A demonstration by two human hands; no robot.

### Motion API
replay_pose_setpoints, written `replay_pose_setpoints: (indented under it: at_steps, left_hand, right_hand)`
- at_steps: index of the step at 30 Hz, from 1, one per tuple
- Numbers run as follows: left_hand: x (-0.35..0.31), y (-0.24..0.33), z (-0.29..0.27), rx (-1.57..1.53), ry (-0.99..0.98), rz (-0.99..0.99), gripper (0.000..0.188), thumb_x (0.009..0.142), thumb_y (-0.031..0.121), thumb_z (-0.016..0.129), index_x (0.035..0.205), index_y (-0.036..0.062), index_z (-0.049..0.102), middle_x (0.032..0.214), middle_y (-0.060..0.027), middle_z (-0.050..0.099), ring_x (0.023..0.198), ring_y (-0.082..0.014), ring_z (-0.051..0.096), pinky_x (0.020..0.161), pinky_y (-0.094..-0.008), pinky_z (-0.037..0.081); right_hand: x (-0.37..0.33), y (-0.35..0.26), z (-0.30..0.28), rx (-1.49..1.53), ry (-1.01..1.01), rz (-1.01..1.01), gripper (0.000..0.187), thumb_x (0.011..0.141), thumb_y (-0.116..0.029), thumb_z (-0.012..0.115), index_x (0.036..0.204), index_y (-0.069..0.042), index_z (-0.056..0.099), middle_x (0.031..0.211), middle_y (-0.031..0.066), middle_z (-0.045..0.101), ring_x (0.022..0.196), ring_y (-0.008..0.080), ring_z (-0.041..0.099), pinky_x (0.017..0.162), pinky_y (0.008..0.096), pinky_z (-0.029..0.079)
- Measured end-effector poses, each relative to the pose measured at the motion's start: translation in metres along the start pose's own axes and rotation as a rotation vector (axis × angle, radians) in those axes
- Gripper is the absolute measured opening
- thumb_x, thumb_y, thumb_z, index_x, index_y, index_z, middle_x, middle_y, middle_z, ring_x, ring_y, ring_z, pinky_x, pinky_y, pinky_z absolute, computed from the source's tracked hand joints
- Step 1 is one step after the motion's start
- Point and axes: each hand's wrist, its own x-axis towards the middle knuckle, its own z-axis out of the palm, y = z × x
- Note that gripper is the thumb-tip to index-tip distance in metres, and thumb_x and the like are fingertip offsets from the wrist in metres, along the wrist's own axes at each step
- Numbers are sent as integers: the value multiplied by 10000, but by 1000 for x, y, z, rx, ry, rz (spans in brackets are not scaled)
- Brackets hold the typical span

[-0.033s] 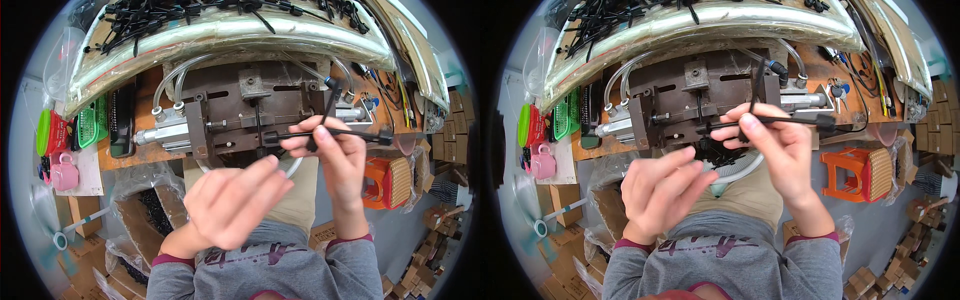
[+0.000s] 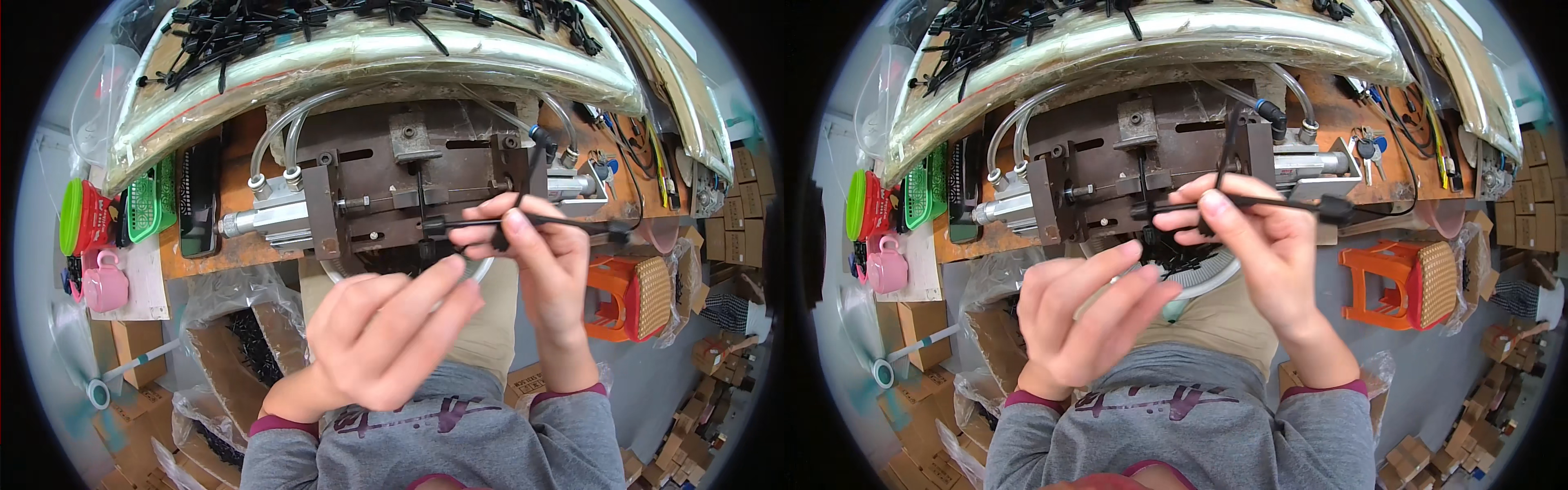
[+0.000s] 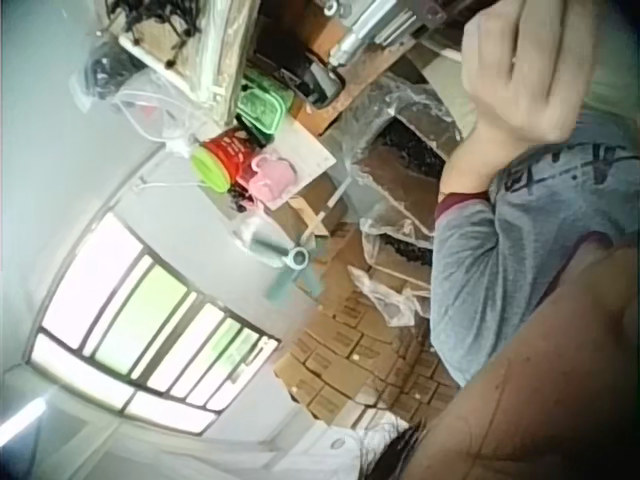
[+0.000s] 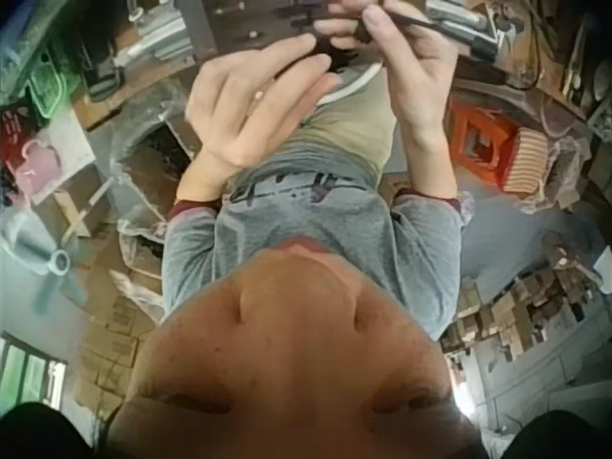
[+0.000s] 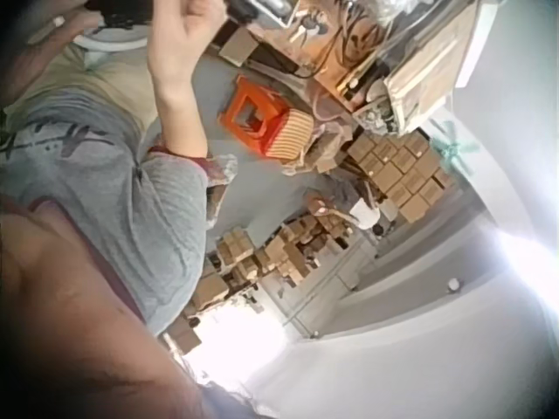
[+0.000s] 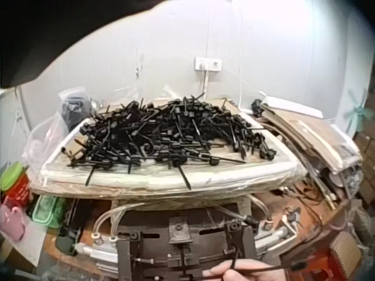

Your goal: Assembling small black plastic components onto cable ties or wires using a manual assembly jig.

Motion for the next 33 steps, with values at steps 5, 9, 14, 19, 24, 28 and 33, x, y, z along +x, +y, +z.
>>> replay_pose_setpoints:
  at_steps: [5,9,14,19,24,28,33]
  left_hand:
    - [6,-4,21,-116,-26,0,368,678,47,840,1024,32,714,973,-72,676,804,-218,652,651,-328,517]
    - [1,-5,21,-207,10,-90,360,676,23,835,1014,17,710,937,-84,675,786,-228,651,644,-326,524]
    - [5,-3,12,-288,-48,-205,361,668,29,842,1007,26,718,916,-94,654,787,-227,644,653,-320,528]
    - [-8,-11,7,-207,-123,-266,371,666,20,833,1019,31,721,909,-88,620,809,-235,636,675,-334,527]
    - [-16,-21,25,-63,-254,-113,297,714,88,784,978,-3,681,1286,-172,626,827,-248,652,765,-343,525]
    - [-11,-20,31,35,-276,-124,276,720,102,784,962,5,693,1235,-153,662,723,-212,653,701,-307,526]
    - [-9,-22,30,52,-301,-134,250,731,124,787,944,23,704,1217,-144,675,627,-187,639,594,-273,504]
  right_hand:
    - [-13,20,13,62,-71,-5,256,1019,-101,531,1207,50,617,1138,163,684,1058,186,652,914,312,536]
    - [-14,20,11,14,-92,5,266,1026,-111,522,1214,52,616,1134,161,686,1057,184,653,893,300,544]
    - [-16,12,10,-177,-65,0,274,1034,-123,503,1203,60,618,1115,163,691,1010,188,674,842,297,566]
    - [-13,3,3,-183,79,-142,267,1031,-135,506,1163,70,615,1065,202,696,898,243,726,760,299,585]
    - [-13,-1,-9,-238,123,-186,282,1035,-152,495,1136,79,621,1039,215,701,847,241,730,718,298,583]
    - [-15,-4,-9,-278,98,-208,269,1033,-137,491,1107,85,622,1018,207,703,812,234,728,699,294,580]
    - [-15,-6,-10,-278,120,-282,227,1023,-92,494,1082,86,621,1035,207,694,824,242,726,707,291,586]
